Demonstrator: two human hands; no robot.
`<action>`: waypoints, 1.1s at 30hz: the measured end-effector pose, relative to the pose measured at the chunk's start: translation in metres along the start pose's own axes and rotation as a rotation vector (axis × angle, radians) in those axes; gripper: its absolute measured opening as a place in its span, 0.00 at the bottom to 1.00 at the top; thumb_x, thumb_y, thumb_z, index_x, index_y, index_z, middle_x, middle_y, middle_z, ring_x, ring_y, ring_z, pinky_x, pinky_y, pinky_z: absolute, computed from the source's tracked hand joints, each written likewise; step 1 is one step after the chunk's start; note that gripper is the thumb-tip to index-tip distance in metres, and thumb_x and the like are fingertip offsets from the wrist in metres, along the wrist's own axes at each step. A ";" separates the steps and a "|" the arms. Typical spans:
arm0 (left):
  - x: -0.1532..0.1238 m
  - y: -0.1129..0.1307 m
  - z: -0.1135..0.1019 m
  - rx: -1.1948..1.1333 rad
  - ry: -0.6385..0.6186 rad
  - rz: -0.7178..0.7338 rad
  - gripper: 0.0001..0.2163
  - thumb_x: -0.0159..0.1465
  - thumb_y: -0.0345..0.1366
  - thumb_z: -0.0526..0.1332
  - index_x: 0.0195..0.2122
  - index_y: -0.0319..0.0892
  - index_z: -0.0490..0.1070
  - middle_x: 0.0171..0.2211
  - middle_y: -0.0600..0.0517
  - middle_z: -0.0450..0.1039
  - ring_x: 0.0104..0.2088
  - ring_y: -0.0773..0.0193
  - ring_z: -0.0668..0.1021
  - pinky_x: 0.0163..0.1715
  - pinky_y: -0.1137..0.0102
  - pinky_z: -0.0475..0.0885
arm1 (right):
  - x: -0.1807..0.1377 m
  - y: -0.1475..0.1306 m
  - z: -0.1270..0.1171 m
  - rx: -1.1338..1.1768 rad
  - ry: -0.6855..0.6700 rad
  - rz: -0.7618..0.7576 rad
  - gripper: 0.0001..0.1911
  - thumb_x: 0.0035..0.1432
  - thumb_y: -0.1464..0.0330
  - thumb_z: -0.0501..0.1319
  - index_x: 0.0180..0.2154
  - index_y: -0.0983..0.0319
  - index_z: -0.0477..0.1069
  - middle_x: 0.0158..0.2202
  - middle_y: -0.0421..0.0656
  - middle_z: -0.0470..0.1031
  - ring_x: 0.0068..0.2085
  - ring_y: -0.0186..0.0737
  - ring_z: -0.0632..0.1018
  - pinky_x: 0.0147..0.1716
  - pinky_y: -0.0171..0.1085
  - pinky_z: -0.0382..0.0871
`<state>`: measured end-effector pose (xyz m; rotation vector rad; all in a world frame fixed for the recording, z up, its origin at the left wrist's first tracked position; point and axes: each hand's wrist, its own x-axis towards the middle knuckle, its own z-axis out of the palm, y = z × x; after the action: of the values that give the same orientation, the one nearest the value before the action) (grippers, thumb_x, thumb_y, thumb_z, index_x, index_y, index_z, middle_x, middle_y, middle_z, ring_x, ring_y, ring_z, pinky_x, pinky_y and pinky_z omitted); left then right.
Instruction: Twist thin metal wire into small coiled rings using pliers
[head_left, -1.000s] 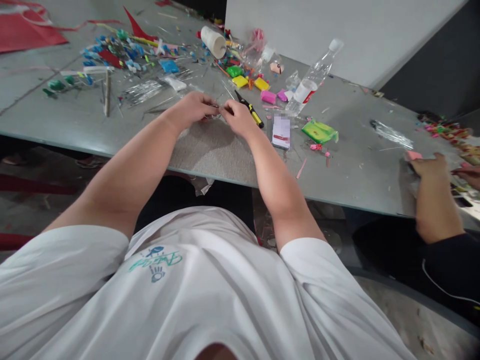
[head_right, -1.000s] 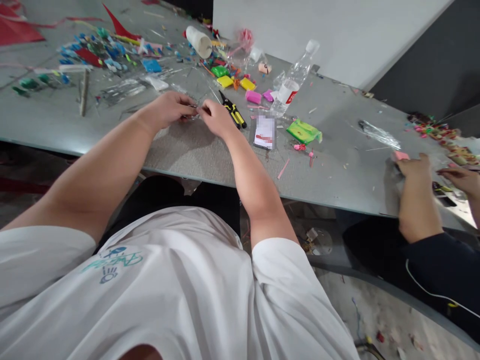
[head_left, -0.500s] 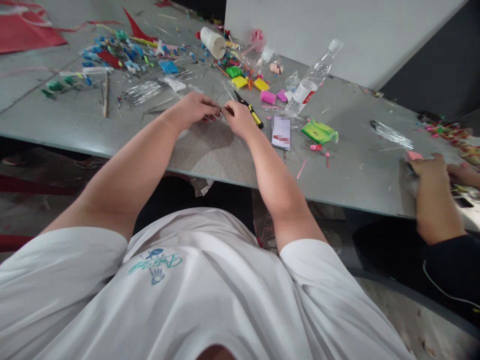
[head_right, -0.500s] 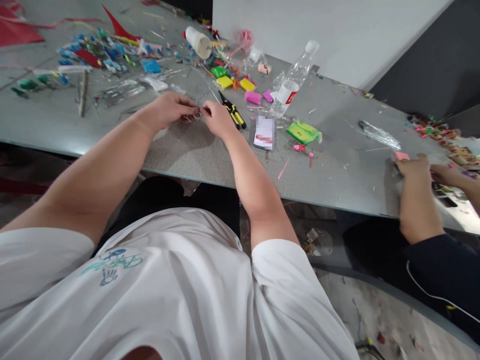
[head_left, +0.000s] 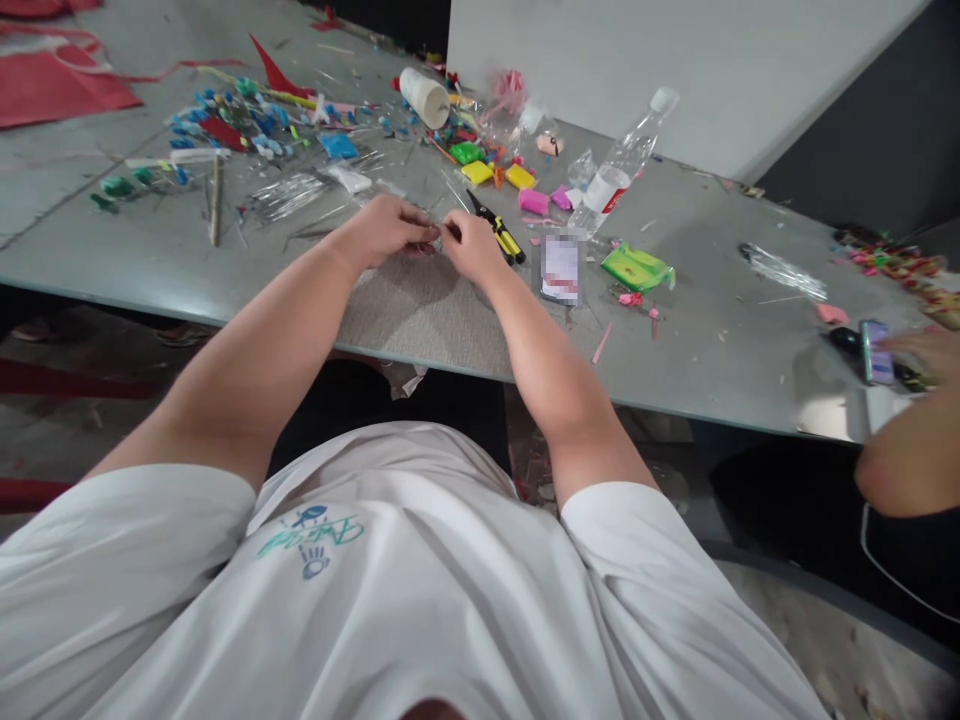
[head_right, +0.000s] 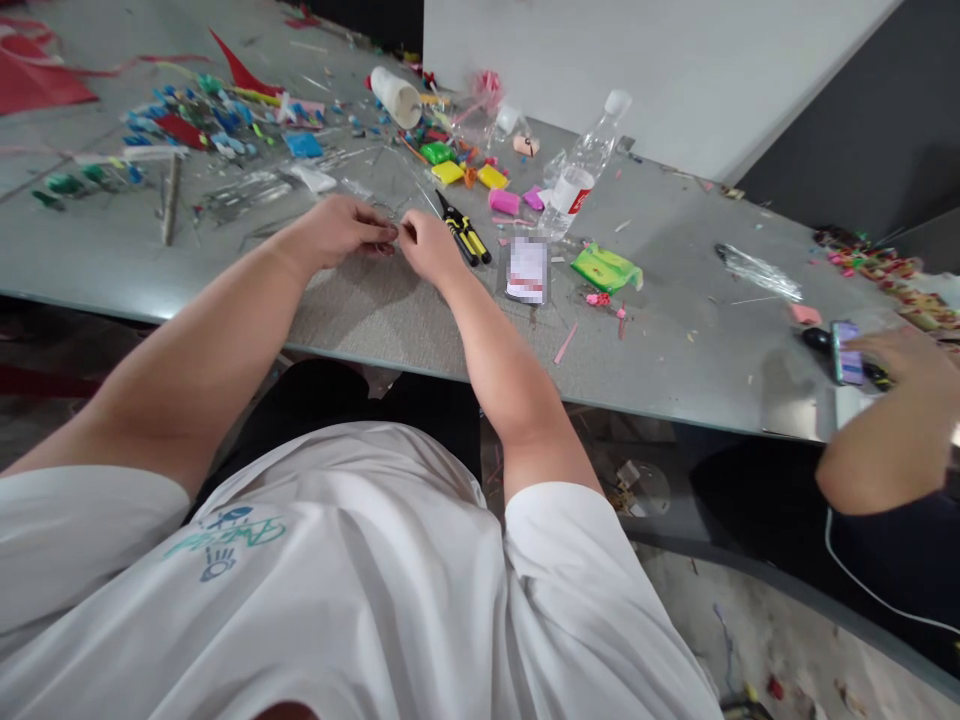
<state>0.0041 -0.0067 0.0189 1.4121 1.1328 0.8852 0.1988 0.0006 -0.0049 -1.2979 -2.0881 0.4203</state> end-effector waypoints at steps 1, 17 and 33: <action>-0.001 0.001 0.000 0.002 0.004 -0.006 0.07 0.68 0.31 0.79 0.37 0.40 0.83 0.26 0.55 0.76 0.45 0.60 0.80 0.63 0.54 0.76 | 0.000 0.000 0.000 0.004 0.001 -0.003 0.15 0.78 0.70 0.61 0.34 0.55 0.65 0.39 0.44 0.78 0.46 0.47 0.81 0.59 0.48 0.76; -0.001 0.002 -0.001 0.052 0.035 -0.028 0.10 0.66 0.33 0.81 0.33 0.41 0.81 0.27 0.53 0.78 0.40 0.63 0.79 0.56 0.59 0.77 | 0.004 0.014 0.006 0.124 0.022 -0.051 0.09 0.75 0.72 0.63 0.38 0.56 0.74 0.38 0.41 0.79 0.45 0.44 0.82 0.62 0.50 0.80; 0.003 -0.006 -0.006 0.055 -0.001 0.068 0.07 0.61 0.30 0.79 0.34 0.41 0.83 0.27 0.52 0.77 0.39 0.59 0.84 0.48 0.63 0.79 | 0.008 0.017 0.008 0.425 0.013 0.110 0.08 0.76 0.70 0.66 0.39 0.57 0.75 0.34 0.37 0.78 0.34 0.35 0.81 0.45 0.40 0.86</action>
<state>-0.0013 -0.0021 0.0133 1.5034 1.1208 0.9071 0.2027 0.0159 -0.0178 -1.1549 -1.7918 0.8499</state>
